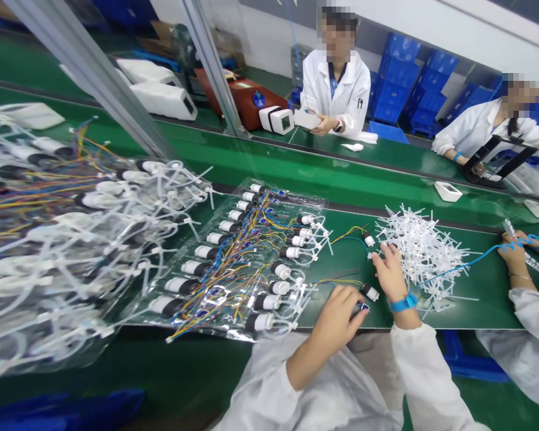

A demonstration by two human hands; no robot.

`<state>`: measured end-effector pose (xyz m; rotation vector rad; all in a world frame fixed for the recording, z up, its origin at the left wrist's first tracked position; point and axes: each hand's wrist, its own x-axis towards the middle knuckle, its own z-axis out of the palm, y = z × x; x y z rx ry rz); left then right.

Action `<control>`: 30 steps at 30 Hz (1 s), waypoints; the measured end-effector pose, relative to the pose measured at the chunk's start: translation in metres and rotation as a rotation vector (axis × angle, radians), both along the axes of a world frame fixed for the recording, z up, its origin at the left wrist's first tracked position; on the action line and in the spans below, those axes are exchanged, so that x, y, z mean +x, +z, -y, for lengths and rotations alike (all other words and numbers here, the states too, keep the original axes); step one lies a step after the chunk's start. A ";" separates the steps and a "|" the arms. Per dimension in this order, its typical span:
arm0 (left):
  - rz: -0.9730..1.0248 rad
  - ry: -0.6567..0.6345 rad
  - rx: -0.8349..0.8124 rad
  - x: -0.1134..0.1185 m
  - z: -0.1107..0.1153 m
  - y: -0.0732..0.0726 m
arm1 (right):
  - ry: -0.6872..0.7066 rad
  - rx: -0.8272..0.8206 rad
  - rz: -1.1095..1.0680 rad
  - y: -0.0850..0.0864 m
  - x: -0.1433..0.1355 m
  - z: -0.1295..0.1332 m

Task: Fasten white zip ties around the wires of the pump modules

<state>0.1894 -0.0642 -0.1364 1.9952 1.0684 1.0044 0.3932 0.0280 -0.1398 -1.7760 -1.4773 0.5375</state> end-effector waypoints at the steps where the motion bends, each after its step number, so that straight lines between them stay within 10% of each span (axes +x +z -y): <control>1: -0.004 -0.008 0.001 0.000 0.000 0.000 | -0.008 -0.013 0.057 0.001 -0.001 -0.004; 17: 0.021 -0.059 0.037 0.000 -0.001 0.004 | 0.047 0.059 0.355 0.020 0.011 -0.002; 30: -0.003 -0.133 0.028 -0.005 -0.005 0.005 | 0.220 0.120 -0.062 0.046 0.020 0.032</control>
